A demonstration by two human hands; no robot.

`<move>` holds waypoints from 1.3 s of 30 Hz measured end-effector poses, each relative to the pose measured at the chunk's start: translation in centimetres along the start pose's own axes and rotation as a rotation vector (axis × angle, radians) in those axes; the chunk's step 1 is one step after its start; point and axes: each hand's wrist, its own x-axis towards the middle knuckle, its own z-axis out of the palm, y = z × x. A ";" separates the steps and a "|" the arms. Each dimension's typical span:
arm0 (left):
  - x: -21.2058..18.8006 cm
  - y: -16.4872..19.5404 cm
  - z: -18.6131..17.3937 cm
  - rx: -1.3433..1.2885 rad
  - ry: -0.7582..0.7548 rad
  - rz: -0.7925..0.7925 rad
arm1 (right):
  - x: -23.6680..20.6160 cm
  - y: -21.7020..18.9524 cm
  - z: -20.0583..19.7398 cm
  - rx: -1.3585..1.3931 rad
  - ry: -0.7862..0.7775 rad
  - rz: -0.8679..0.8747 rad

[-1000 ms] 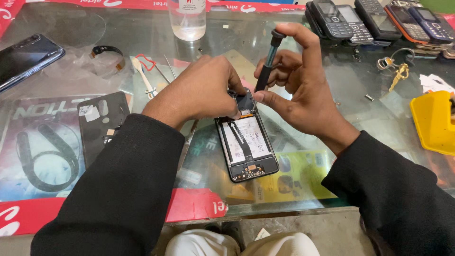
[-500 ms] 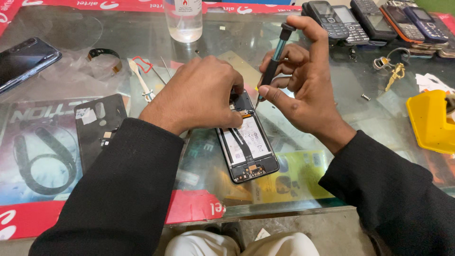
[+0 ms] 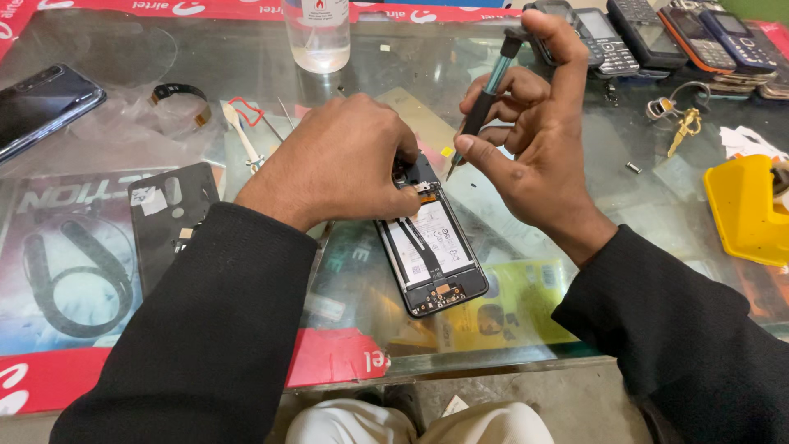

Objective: The person repairs a smartphone at a glass workbench. They pry off the back cover, use a screwdriver to remove screws from the internal frame, disconnect and lift out the battery, and continue unscrewing and adjusting components on the motherboard with the screwdriver and their fingers.

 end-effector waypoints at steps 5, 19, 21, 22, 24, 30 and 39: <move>0.0 -0.2 0.1 -0.050 0.070 0.045 | 0.4 0.3 -0.2 0.244 0.121 0.215; 0.1 -0.9 0.0 -0.143 0.076 -0.051 | -0.2 -0.1 -0.2 -0.315 -0.103 -0.037; 0.2 -0.9 0.1 -0.155 0.100 -0.034 | -0.2 -0.3 -0.3 -0.296 -0.116 -0.043; 0.2 -1.0 0.0 -0.152 0.102 -0.036 | -0.2 -0.3 -0.2 -0.280 -0.116 -0.036; 0.2 -1.0 0.0 -0.158 0.113 -0.052 | -0.1 -0.3 -0.2 -0.291 -0.120 -0.040; 0.3 -1.1 0.2 -0.157 0.100 -0.109 | 0.0 -0.3 0.0 -0.389 -0.092 -0.067; 0.4 -1.2 0.1 -0.198 0.130 -0.056 | 0.0 -0.1 0.0 -0.383 -0.077 -0.060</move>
